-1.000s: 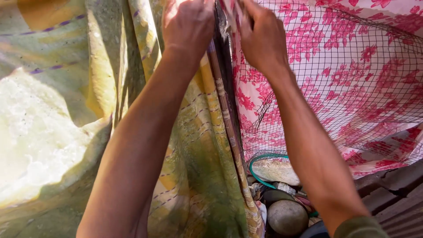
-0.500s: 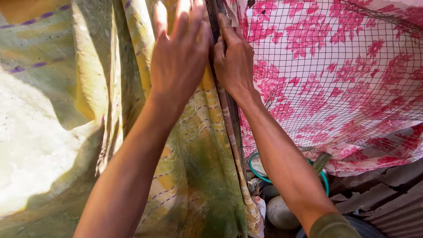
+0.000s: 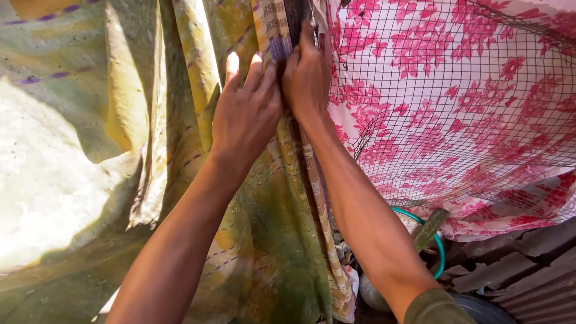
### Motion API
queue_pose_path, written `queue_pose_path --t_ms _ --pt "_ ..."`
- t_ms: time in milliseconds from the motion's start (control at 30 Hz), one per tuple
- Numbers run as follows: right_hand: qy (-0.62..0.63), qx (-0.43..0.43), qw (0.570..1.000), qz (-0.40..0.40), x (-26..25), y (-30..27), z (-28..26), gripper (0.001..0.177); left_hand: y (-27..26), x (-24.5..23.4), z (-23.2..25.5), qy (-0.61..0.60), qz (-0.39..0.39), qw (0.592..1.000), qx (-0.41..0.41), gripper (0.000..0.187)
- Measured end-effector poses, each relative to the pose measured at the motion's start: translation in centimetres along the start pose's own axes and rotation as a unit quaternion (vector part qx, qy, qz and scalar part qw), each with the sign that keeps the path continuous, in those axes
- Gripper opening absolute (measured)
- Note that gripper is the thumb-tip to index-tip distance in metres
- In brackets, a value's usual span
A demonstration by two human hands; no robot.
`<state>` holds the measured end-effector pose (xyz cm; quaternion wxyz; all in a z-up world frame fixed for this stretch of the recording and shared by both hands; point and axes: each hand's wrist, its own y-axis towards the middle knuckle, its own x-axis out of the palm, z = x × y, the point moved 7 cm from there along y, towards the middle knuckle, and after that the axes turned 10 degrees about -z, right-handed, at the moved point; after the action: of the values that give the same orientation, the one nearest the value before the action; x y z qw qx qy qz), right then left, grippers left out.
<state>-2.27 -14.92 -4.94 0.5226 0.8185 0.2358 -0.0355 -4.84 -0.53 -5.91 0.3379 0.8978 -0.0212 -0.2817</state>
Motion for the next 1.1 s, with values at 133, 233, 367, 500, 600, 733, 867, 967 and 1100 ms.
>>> queue_pose_path --t_ms 133,233,367,500,600,733,867,967,1100 --pt "0.042 0.060 0.997 -0.011 0.2 -1.4 0.8 0.052 -1.0 -3.1 -0.3 0.043 -0.016 0.999 0.001 0.032" --pt "0.020 -0.096 0.993 0.071 -0.8 -2.4 -1.1 0.050 -1.8 -2.7 -0.5 0.021 -0.046 0.999 0.004 0.028" --pt "0.071 0.025 0.997 -0.015 -1.3 -0.4 -0.9 0.051 -2.6 -2.9 -0.1 0.010 -0.056 0.998 0.003 0.025" --pt "0.011 -0.097 0.994 0.044 -1.7 0.3 -2.0 0.050 -2.9 -3.7 0.2 0.015 -0.051 0.999 0.008 0.027" --pt "0.004 -0.066 0.997 0.029 -1.1 0.8 -2.4 0.052 -3.5 -3.4 0.1 0.004 -0.057 0.998 0.004 0.026" --pt "0.000 -0.016 0.996 0.084 2.0 2.1 3.1 0.042 -4.2 -3.9 -0.1 -0.009 -0.059 0.998 0.000 0.027" --pt "0.026 -0.023 0.997 0.064 0.3 0.0 -0.2 0.046 -4.5 -4.0 -0.2 -0.013 -0.058 0.998 -0.002 0.025" --pt "0.028 -0.069 0.994 0.077 -0.9 -0.5 -1.9 0.048 -4.5 -3.6 0.0 -0.035 -0.055 0.998 -0.003 0.027" --pt "0.011 -0.010 0.999 0.038 -2.1 1.1 -3.1 0.052 -4.3 -3.5 0.3 -0.035 -0.069 0.997 -0.004 0.027"
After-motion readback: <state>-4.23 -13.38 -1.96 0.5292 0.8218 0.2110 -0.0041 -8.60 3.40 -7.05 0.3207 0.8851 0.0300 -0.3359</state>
